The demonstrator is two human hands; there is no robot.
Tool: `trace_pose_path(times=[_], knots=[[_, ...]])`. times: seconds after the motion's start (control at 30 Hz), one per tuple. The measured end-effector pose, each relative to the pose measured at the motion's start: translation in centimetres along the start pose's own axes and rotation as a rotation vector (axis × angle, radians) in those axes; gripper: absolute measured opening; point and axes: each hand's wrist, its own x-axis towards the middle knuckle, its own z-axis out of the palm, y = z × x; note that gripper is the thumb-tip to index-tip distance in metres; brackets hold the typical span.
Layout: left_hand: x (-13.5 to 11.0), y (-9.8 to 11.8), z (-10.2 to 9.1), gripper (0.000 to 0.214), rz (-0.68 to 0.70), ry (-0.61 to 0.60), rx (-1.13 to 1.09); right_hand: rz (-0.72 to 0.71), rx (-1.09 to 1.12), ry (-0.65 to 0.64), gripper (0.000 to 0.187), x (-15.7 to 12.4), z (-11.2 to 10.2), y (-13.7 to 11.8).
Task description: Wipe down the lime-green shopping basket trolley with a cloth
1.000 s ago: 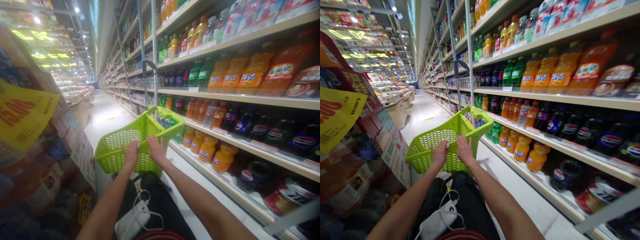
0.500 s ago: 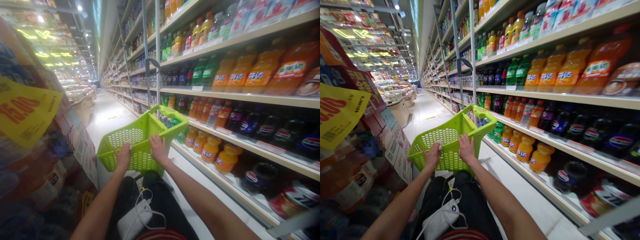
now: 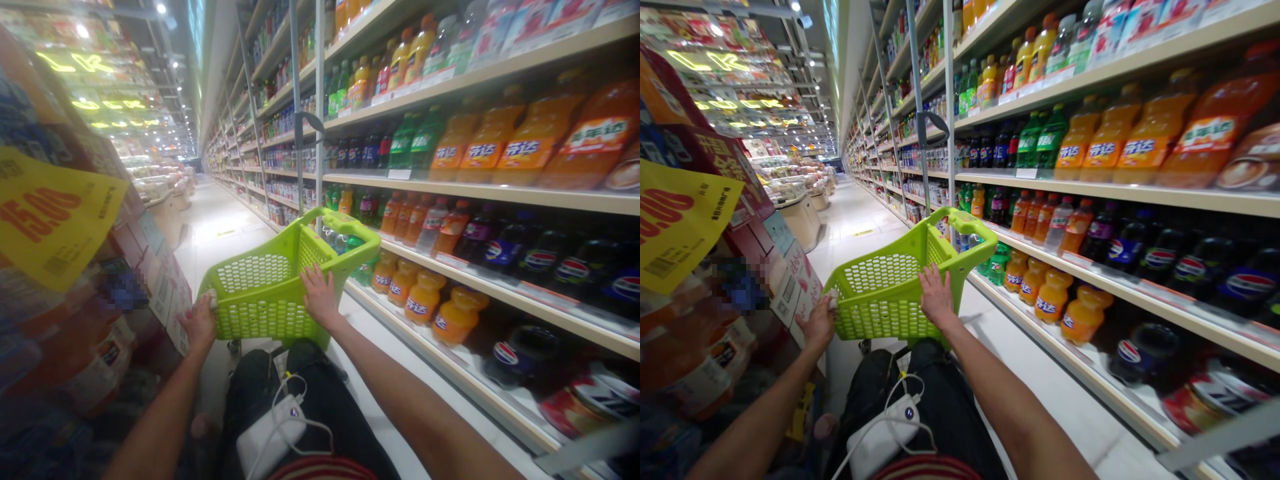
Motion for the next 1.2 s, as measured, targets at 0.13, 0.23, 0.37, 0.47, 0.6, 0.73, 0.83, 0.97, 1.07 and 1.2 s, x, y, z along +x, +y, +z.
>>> trace_pose_path(times=[0.13,0.23,0.37,0.47,0.6,0.73,0.83,0.97,1.07,1.2], knots=[[0.0,0.2,0.1,0.044,-0.033,0.023,0.022,0.001,-0.006,0.001,0.055,0.0,0.0,-0.1],[-0.3,2.3,0.5,0.044,0.059,0.007,0.040,0.017,-0.009,-0.003,0.056,0.0,0.0,-0.2],[-1.0,5.5,0.8,0.045,0.199,-0.035,0.039,0.021,-0.018,-0.007,0.056,0.0,0.0,-0.2],[-1.3,5.8,1.0,0.045,0.236,-0.028,0.019,0.008,-0.024,-0.014,0.057,-0.1,0.0,-0.1],[-1.0,3.6,1.2,0.044,0.117,0.058,-0.011,0.003,-0.024,-0.013,0.058,-0.2,0.0,0.0],[-1.0,3.7,1.3,0.043,0.070,0.058,0.014,0.009,-0.018,-0.002,0.058,-0.2,0.1,-0.2],[-1.4,6.7,1.2,0.044,0.160,-0.011,0.024,0.009,-0.018,-0.003,0.059,-0.2,0.2,-0.2],[-1.9,10.0,0.9,0.045,0.267,-0.088,0.015,0.001,-0.027,-0.010,0.059,-0.2,0.1,0.0],[-1.9,9.5,0.7,0.045,0.242,-0.090,0.018,-0.009,-0.025,-0.016,0.058,-0.2,-0.1,0.1],[-1.8,8.2,0.6,0.044,0.157,-0.030,0.029,-0.013,-0.003,-0.008,0.057,-0.1,-0.1,0.0]])
